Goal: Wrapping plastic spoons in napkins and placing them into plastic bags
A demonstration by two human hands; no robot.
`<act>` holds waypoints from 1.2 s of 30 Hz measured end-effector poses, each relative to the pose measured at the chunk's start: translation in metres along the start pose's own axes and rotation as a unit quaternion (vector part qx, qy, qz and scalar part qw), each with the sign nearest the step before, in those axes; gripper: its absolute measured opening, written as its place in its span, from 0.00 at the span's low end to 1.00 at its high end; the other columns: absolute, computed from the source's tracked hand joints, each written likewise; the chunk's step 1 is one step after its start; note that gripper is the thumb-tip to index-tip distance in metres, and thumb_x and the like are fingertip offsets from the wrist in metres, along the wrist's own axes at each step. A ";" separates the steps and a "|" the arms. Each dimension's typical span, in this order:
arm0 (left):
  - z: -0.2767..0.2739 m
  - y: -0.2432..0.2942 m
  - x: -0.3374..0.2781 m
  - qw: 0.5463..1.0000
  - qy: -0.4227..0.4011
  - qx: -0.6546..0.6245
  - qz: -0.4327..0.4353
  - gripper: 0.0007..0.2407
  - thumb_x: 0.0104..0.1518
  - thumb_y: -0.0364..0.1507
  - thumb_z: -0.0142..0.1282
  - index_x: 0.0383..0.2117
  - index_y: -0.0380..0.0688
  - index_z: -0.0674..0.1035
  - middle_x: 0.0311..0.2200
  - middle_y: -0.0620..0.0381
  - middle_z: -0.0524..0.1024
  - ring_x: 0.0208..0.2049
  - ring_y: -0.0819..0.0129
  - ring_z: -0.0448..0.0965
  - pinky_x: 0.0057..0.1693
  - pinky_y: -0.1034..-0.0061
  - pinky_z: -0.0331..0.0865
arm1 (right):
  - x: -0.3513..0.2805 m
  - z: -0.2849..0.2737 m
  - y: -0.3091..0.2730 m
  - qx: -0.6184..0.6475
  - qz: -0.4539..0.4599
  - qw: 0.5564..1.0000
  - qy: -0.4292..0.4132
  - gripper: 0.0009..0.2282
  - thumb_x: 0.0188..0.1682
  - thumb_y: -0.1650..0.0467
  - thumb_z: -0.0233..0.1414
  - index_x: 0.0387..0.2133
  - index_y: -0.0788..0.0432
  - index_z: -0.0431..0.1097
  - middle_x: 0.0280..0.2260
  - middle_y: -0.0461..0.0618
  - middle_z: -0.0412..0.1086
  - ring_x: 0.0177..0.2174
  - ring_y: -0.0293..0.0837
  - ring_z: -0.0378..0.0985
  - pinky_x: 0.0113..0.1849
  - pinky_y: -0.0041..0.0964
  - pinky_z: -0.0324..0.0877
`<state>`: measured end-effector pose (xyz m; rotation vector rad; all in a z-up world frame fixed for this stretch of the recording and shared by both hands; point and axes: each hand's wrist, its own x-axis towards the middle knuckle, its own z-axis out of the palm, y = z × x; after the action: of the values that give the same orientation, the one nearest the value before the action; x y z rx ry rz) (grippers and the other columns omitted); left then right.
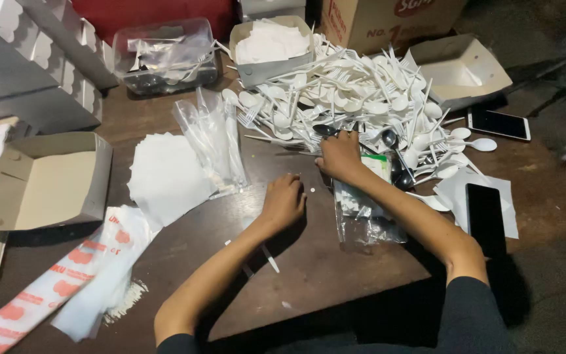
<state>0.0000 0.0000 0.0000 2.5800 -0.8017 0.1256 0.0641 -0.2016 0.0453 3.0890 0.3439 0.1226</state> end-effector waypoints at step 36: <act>-0.045 -0.070 -0.134 0.886 0.215 -0.365 -0.189 0.06 0.53 0.30 0.67 0.35 0.52 0.86 0.25 0.56 0.83 0.24 0.68 0.84 0.32 0.78 0.75 | -0.123 0.014 -0.175 0.487 -0.152 0.859 -0.033 0.25 0.51 0.72 0.55 0.60 0.60 0.52 0.23 0.52 0.72 0.26 0.55 0.77 0.33 0.49 0.70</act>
<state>-0.0703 0.1406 -0.0138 1.8305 -0.1153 0.2170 -0.0927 -0.0583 0.0152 3.9044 1.2238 -0.2541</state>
